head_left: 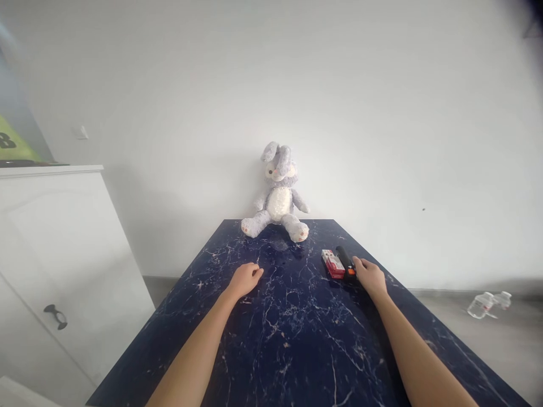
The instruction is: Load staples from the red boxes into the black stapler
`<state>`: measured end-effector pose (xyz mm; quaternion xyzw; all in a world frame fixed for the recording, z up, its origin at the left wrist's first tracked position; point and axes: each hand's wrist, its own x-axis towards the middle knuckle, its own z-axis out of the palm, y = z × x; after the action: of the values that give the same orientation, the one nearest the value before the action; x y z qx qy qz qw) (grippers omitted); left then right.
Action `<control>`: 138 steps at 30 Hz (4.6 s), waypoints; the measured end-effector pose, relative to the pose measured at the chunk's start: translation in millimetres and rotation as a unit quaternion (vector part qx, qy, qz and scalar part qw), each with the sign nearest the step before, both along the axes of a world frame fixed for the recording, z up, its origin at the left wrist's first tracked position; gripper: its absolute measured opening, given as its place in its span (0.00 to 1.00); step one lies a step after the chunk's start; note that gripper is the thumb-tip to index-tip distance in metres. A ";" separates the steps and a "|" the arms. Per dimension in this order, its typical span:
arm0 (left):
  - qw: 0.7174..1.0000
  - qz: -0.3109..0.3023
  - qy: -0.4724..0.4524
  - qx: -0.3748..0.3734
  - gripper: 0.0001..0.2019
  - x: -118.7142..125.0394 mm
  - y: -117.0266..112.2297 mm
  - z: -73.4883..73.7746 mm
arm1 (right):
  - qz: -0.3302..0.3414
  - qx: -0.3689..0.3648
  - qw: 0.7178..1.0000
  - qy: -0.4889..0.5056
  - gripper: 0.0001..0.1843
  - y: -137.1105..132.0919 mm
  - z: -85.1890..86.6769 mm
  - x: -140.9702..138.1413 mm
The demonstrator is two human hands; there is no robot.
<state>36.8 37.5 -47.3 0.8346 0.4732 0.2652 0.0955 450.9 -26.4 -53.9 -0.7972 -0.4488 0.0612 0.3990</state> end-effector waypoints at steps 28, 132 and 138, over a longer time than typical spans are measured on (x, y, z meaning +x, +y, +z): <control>1.000 0.002 0.004 0.004 0.19 0.7 1.1 -2.0 | 0.018 -0.044 0.999 -0.001 0.33 11.2 3.1 -2.3; 0.984 0.153 -0.045 -0.077 0.45 -136.2 -31.5 28.8 | 0.361 0.025 0.932 -0.002 0.39 71.2 -1.2 -372.7; 0.971 0.205 -0.053 -0.112 0.22 -139.1 -31.7 33.4 | 0.307 0.024 0.951 0.021 0.26 69.3 -6.7 -353.5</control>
<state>-102.3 5.8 -13.9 0.6882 0.6555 0.2683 0.1573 97.4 42.9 -60.6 -0.6099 -0.6648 0.1864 0.3889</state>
